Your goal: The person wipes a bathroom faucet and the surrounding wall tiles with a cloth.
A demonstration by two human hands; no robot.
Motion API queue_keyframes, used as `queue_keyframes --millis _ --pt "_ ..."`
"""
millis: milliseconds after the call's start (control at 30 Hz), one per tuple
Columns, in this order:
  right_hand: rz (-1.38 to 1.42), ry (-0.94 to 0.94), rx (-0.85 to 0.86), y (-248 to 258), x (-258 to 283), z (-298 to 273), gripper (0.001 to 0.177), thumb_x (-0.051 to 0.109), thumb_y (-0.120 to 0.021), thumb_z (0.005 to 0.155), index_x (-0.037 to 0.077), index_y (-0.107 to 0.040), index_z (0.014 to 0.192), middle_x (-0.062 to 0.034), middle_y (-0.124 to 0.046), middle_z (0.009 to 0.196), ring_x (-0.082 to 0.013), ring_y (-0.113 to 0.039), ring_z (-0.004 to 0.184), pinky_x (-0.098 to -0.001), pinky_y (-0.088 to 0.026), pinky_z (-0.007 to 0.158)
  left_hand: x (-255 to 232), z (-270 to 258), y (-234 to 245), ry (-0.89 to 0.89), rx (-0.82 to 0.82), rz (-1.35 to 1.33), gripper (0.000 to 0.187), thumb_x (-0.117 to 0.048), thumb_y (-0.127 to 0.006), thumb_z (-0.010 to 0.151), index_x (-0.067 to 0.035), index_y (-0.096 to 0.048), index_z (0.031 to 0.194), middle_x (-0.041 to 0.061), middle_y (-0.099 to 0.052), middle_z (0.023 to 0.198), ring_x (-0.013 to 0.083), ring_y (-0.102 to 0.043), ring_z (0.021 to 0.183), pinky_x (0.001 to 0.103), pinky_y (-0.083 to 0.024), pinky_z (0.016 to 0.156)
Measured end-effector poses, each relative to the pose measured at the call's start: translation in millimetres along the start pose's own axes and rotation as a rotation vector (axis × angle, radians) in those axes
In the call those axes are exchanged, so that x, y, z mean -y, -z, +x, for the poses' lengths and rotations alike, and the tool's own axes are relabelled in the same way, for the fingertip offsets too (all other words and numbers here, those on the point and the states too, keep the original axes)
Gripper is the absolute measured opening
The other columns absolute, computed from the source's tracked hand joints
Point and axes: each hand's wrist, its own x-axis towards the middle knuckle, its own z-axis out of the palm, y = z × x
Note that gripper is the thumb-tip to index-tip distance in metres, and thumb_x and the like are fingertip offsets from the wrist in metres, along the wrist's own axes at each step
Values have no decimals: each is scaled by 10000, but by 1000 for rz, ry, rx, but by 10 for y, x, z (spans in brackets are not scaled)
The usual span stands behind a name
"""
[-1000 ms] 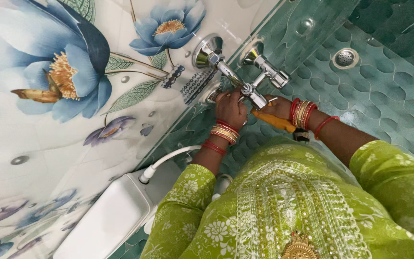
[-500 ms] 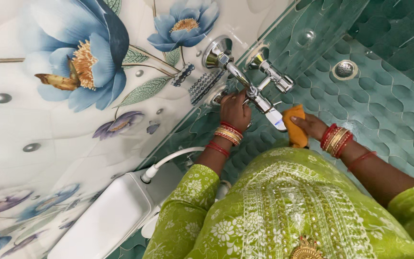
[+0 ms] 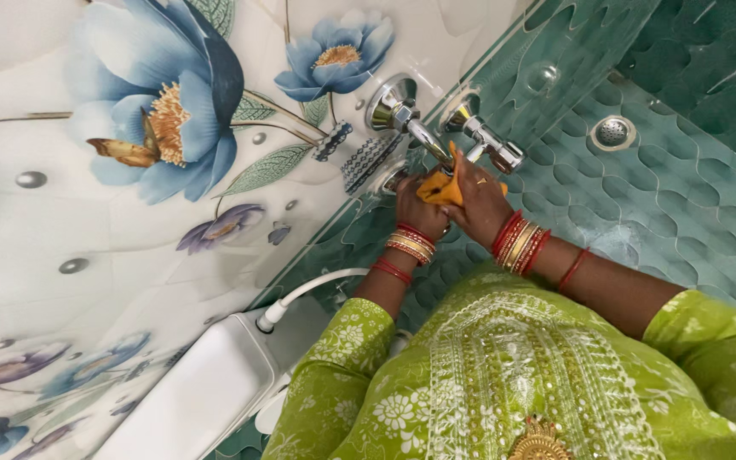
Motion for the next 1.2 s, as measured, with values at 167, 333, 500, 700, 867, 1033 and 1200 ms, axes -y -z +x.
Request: queue_keyframes --millis 167,333,500,700,867,1033,1200 --pt "27 -139 185 -60 -230 311 718 232 -789 859 25 -439 1451 -198 -721 1022 -396 -682 1007 -549 -366 1149 28 17 -38 130 98 40 240 -170 -583 839 -59 -712 1008 191 -725 979 393 -663 1013 542 -462 1021" --pt "313 -91 467 194 -250 639 361 209 -751 834 101 -654 1163 -133 -719 1018 -326 -706 994 -451 -555 909 52 5 -57 54 -2 17 251 -160 -575 828 -37 -689 1015 218 -708 982 419 -652 1008 555 -447 998" --pt "97 -31 226 87 -239 430 371 213 -815 819 78 -663 1130 -167 -702 1052 -383 -653 1011 -493 -512 898 96 -43 -133 81 -1 34 248 -170 -589 829 -58 -700 1020 216 -712 964 422 -652 994 549 -447 1024" --pt "-87 -117 192 -7 -393 14 645 131 -756 855 -5 -523 1440 -207 -675 1114 -392 -641 1062 -488 -430 1122 43 -73 -105 127 -37 11 445 -159 -577 779 -68 -628 1212 195 -707 1032 400 -649 1029 529 -422 1060" --pt "-281 -11 95 -143 -433 45 663 225 -758 826 -16 -532 1401 -259 -629 1275 -423 -523 1330 -536 -322 1145 0 -24 -37 109 -33 -14 468 -158 -614 760 -56 -620 1216 199 -706 1069 403 -645 1051 518 -417 1033" --pt "-260 -9 383 -128 -492 436 533 293 -744 826 166 -606 1324 -128 -660 1202 -376 -542 1295 -541 -239 1181 49 -46 -67 136 -9 4 440 -139 -573 797 -27 -615 1220 215 -702 1076 413 -644 1044 526 -435 1054" --pt "-227 -75 788 49 -510 680 342 353 -709 895 229 -678 1212 -48 -700 1140 -250 -650 1166 -510 -240 1281 157 -113 -172 120 -13 40 455 -152 -573 787 11 -585 1212 243 -687 1051 439 -631 1035 549 -430 1042"
